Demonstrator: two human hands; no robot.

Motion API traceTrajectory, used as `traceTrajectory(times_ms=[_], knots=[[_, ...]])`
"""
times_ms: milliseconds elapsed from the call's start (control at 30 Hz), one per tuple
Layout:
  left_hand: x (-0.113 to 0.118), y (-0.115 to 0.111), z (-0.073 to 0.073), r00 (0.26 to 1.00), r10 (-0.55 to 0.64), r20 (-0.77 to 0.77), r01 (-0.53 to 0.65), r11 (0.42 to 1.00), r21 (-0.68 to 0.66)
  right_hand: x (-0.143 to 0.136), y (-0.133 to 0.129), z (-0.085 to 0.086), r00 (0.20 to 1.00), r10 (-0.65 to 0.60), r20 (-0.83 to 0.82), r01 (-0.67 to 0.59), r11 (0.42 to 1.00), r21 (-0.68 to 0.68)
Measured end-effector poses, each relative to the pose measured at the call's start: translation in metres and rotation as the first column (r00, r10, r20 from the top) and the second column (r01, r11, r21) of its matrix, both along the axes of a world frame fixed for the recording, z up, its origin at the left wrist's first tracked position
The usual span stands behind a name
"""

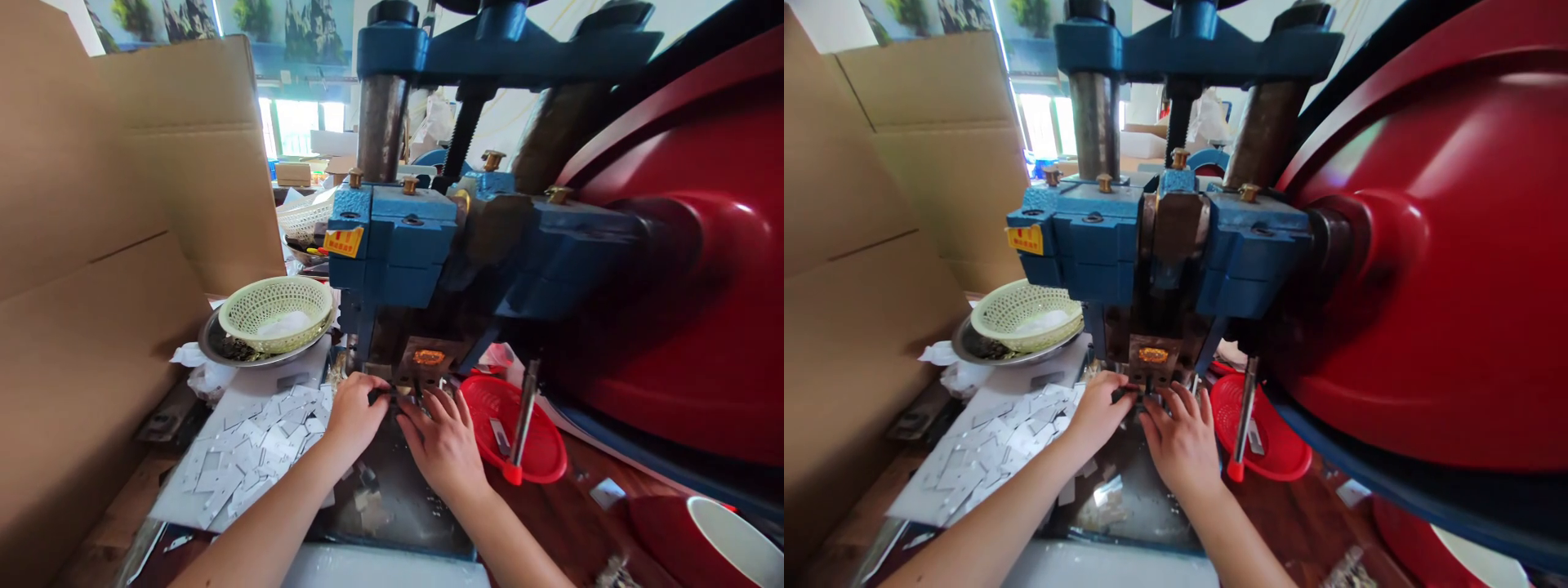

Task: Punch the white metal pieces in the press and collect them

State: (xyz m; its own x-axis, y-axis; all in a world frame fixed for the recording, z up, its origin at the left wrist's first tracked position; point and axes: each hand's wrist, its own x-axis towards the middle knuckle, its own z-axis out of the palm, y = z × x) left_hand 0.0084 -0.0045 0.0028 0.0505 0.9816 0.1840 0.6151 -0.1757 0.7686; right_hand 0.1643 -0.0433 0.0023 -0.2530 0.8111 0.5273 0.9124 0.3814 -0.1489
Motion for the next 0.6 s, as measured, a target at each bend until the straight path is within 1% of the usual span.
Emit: traceTrajectory(times_ms=[100,133,200,233,267,300,333,367,400,433,467,500,600], knots=[[0.0,0.002,0.002,0.999,-0.035,0.002,0.035,0.999,-0.018,-0.003,0.002,0.002,1.0,0.008,-0.023,-0.008,1.0,-0.018],[-0.002,0.003,0.004,0.999,-0.031,0.005,0.031,0.999,-0.012,-0.001,0.002,0.001,0.997,0.024,-0.07,-0.026,0.999,-0.027],[-0.009,0.0,0.008,1.0,0.0,0.017,0.0,1.0,0.021,0.009,-0.004,-0.004,0.968,0.022,-0.25,-0.039,0.997,-0.065],[-0.014,-0.003,0.01,1.0,0.018,0.025,-0.019,0.999,0.042,0.016,-0.009,-0.007,0.927,-0.022,-0.375,-0.02,0.994,-0.106],[-0.021,-0.006,0.013,0.999,0.029,0.033,-0.031,0.998,0.059,0.024,-0.017,-0.011,0.861,-0.091,-0.5,0.009,0.986,-0.164],[-0.028,-0.011,0.015,0.999,0.033,0.038,-0.036,0.997,0.07,0.033,-0.026,-0.014,0.769,-0.195,-0.609,0.05,0.968,-0.246],[-0.035,-0.016,0.018,0.999,0.034,0.042,-0.037,0.997,0.072,0.041,-0.037,-0.017,0.649,-0.3,-0.699,0.083,0.941,-0.327],[-0.041,-0.022,0.02,0.998,0.036,0.042,-0.039,0.997,0.067,0.049,-0.047,-0.019,0.544,-0.371,-0.753,0.088,0.917,-0.389],[-0.048,-0.029,0.022,0.998,0.041,0.041,-0.043,0.998,0.053,0.056,-0.057,-0.021,0.458,-0.399,-0.794,0.079,0.908,-0.41],[-0.053,-0.035,0.023,0.998,0.046,0.038,-0.048,0.998,0.034,0.061,-0.065,-0.022,0.399,-0.404,-0.823,0.059,0.907,-0.417],[-0.057,-0.041,0.023,0.998,0.05,0.029,-0.051,0.999,0.02,0.064,-0.071,-0.023,0.367,-0.39,-0.844,0.031,0.912,-0.409],[-0.061,-0.047,0.022,0.999,0.048,0.017,-0.049,0.999,0.012,0.066,-0.075,-0.024,0.354,-0.37,-0.859,0.01,0.92,-0.393],[-0.069,-0.063,0.018,0.999,-0.001,-0.045,0.002,1.0,0.017,0.067,-0.073,-0.032,0.353,-0.342,-0.871,0.016,0.933,-0.36]])
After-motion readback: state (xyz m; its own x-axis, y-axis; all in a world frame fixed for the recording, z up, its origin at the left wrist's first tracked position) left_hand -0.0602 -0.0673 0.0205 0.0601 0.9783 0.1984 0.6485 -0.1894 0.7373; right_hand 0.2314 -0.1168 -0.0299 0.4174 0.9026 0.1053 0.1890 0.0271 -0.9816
